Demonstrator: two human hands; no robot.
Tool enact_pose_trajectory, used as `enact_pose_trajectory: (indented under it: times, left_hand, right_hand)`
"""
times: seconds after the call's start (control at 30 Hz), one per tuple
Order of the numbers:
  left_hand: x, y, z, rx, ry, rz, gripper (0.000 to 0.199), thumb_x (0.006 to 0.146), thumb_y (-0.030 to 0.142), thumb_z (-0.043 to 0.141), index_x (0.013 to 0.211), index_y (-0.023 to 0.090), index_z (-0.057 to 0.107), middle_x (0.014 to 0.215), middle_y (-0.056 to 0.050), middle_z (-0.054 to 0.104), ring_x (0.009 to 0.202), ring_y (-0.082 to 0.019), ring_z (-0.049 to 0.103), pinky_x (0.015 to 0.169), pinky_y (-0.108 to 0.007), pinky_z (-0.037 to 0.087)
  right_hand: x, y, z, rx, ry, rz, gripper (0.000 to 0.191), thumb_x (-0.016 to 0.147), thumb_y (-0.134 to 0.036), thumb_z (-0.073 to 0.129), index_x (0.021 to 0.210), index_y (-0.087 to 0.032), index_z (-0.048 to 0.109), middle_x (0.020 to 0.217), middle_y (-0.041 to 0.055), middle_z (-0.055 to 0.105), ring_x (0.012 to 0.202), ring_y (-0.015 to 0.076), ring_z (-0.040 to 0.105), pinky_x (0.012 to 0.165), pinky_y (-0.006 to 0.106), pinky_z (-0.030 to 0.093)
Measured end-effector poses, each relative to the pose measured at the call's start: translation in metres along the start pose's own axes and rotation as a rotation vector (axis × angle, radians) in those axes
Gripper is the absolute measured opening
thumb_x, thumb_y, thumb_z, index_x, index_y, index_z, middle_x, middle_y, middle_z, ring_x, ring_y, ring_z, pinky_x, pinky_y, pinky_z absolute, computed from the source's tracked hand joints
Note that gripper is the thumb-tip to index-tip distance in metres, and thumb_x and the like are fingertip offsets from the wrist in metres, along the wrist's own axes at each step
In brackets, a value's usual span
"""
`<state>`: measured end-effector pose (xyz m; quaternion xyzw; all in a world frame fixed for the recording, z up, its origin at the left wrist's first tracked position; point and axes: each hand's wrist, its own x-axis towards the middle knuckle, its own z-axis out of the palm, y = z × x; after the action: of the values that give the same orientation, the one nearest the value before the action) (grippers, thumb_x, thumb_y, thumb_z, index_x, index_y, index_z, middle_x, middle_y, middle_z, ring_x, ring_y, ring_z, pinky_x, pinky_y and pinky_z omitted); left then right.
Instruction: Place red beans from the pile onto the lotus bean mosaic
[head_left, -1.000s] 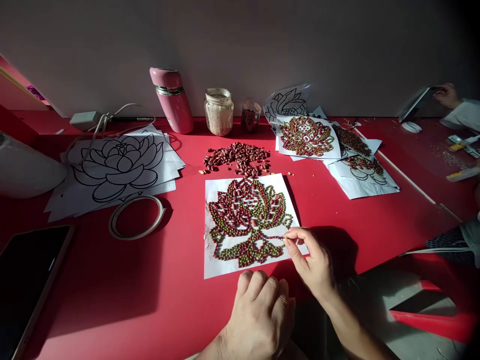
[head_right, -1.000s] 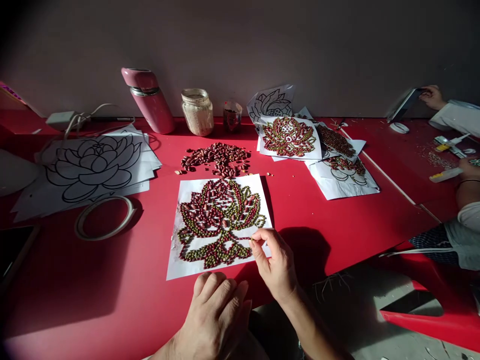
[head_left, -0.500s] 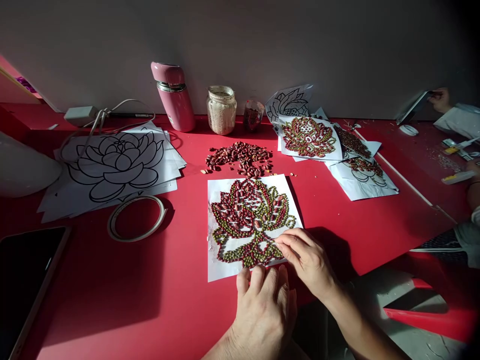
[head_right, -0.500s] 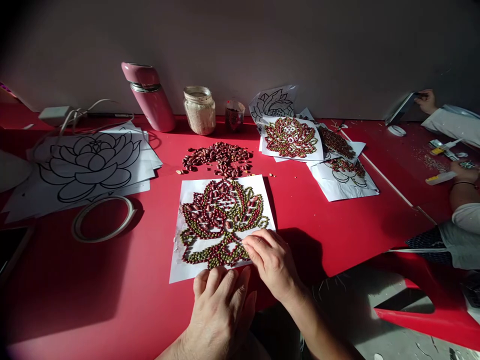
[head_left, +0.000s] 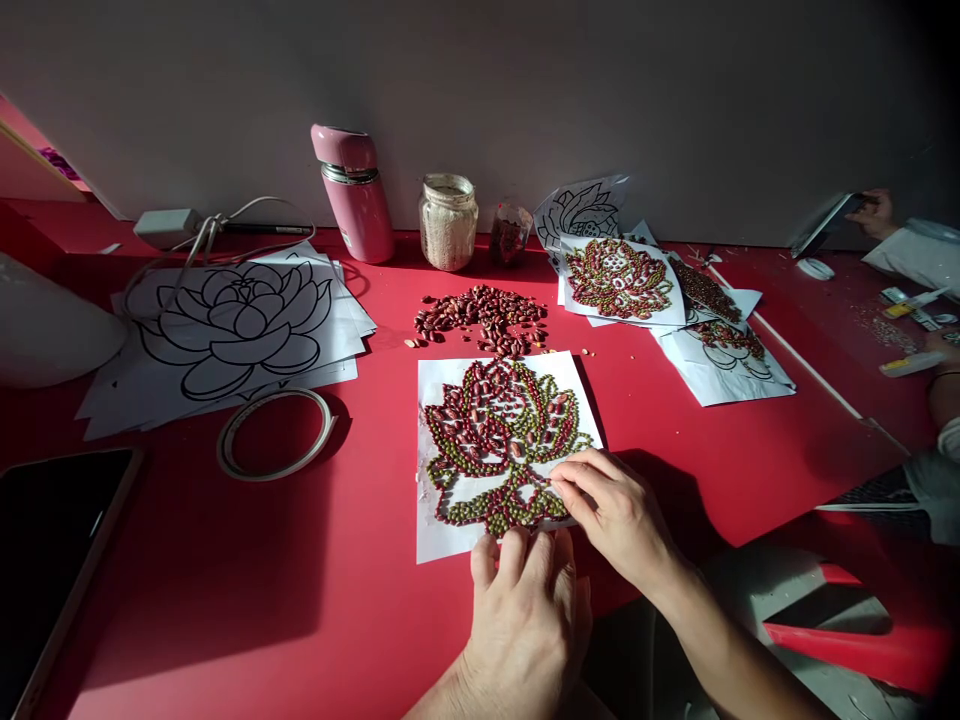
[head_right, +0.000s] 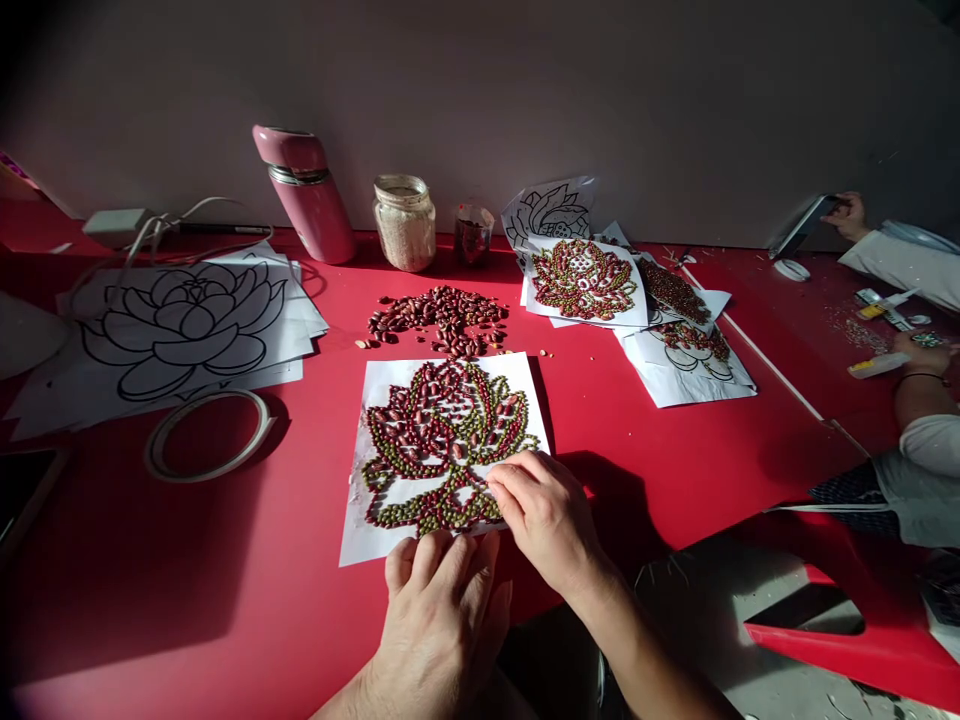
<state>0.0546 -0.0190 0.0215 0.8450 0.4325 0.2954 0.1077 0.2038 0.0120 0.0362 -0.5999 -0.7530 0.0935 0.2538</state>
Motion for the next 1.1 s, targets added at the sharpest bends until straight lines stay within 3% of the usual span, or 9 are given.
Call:
enact_pose_trajectory:
  times: [0.7,1.1]
  left_hand:
    - [0.004,0.0023,0.0017,-0.021,-0.013,-0.066,0.02,0.072,0.018,0.055,0.091,0.019,0.057,0.083,0.001,0.058,0.078,-0.017,0.043,0.076,-0.037,0.03]
    - [0.0002,-0.0007,0.0026,-0.012,0.014,-0.045,0.016,0.071,0.02,0.057,0.087,0.021,0.057,0.085,0.002,0.059,0.078,-0.017,0.044,0.076,-0.036,0.03]
  right_hand:
    - [0.0062,-0.0066,0.0051,0.083,-0.046,0.046,0.014,0.086,-0.015,0.047,0.087,-0.02,0.059,0.084,0.0032,0.057,0.075,0.0147,0.054,0.07,0.028,0.045]
    - [0.0084,-0.0041,-0.0034,0.276,-0.019,0.112,0.014,0.083,-0.012,0.051,0.091,-0.019,0.059,0.086,0.0018,0.059,0.076,0.0123,0.055,0.069,0.023,0.045]
